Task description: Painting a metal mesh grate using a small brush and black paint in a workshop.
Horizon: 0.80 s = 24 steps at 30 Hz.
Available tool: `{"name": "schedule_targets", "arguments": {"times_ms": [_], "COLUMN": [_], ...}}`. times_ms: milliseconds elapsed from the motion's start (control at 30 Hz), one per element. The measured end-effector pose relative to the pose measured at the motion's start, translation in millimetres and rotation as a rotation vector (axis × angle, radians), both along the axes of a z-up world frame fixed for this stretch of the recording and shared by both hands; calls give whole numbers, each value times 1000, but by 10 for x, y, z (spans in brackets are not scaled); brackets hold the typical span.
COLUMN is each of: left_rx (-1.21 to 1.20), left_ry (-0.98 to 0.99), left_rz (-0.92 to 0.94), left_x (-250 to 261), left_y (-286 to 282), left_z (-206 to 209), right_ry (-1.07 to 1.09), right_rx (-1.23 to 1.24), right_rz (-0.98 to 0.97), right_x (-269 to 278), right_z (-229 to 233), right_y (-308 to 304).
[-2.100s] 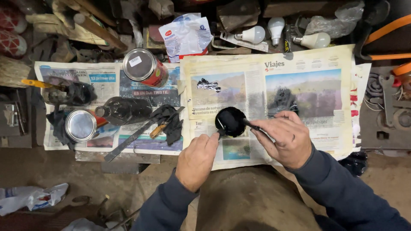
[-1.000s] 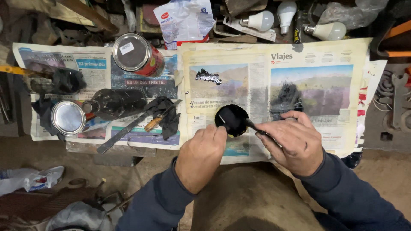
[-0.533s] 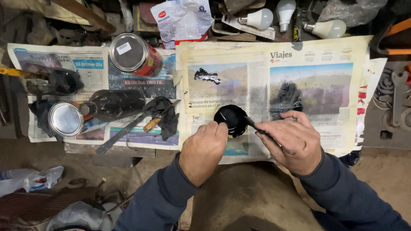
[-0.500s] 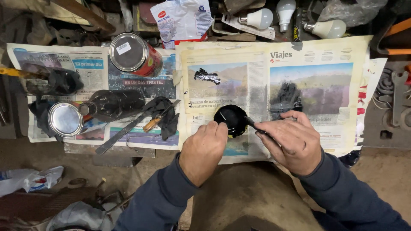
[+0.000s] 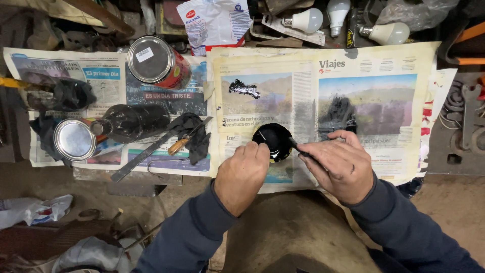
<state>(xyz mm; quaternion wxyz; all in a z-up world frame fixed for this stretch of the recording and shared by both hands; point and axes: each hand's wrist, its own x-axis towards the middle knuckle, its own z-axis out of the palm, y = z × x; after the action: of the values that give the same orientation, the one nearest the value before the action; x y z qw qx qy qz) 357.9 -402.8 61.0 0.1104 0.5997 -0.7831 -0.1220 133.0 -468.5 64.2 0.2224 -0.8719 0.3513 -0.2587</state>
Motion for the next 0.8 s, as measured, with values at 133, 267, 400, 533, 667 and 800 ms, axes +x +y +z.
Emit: {"name": "schedule_targets", "arguments": {"times_ms": [133, 267, 400, 533, 667, 800], "left_rx": [8, 26, 21, 57, 58, 59], "left_ry": [-1, 43, 94, 96, 80, 77], "left_rz": [2, 11, -3, 10, 14, 9], "left_x": [1, 19, 40, 42, 47, 55], "left_y": [14, 28, 44, 69, 70, 65], "left_z": [3, 46, 77, 75, 64, 69], "right_ry": [-2, -2, -7, -13, -5, -3], "right_rx": [0, -3, -17, -17, -10, 0], "right_rz": [3, -7, -15, -14, -10, -10], "right_x": [0, -23, -49, -64, -64, -64], "right_z": [36, 101, 149, 184, 208, 225], "right_y": [4, 30, 58, 77, 89, 96]}}
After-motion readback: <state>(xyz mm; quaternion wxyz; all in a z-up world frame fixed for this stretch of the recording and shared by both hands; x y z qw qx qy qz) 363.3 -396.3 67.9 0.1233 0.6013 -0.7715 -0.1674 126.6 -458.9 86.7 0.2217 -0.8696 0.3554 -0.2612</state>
